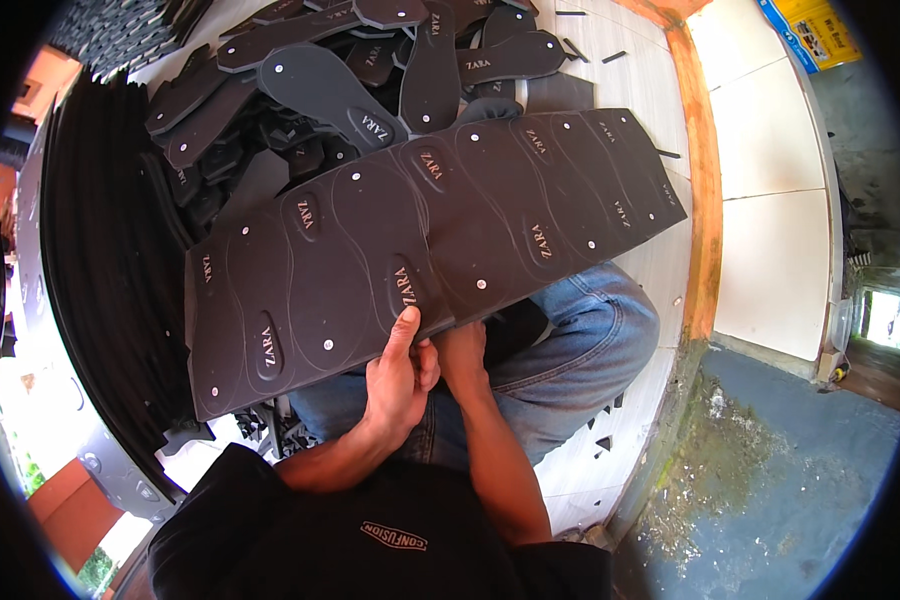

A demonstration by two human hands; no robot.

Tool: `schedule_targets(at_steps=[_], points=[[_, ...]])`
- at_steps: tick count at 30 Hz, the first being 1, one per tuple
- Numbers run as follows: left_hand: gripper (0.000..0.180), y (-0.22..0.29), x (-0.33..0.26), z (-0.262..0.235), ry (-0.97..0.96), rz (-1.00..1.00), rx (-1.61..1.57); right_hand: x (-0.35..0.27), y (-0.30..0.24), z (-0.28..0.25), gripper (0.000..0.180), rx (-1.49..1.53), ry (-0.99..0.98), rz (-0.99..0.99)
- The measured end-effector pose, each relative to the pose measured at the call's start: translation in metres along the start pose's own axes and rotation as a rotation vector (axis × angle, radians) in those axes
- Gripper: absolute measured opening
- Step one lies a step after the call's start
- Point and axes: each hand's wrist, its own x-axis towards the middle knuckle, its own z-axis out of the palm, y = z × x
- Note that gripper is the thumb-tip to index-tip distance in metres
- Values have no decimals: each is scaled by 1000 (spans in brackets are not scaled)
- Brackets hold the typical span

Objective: The person cuts individual shoe insole components from a pre-printed foam sheet using a small knife, handling the sheet and the separated pieces one at a time.

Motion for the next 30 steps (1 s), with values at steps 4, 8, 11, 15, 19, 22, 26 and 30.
schedule_targets(at_steps=[4,8,11,15,19,22,26,30], points=[[37,-1,1,-2,-4,-19,-19,14,17,8,34,-25,23,-224],[38,2,1,-4,-14,-45,-14,28,20,8,40,-122,13,-427],[40,6,1,-4,24,-47,-11,40,10,7,40,-144,14,-356],[42,7,1,-7,-2,-59,-1,60,-3,3,41,-198,14,-250],[43,10,3,-10,-48,-47,-4,73,-11,-5,42,-231,-4,-190],[36,10,6,-17,-85,-52,-49,80,-18,-8,42,-242,-16,-169],[32,15,3,-16,-86,-37,-62,93,-31,-11,43,-266,-28,-144],[30,18,-1,-24,-145,-18,-43,106,-43,-4,44,-274,-40,-146]])
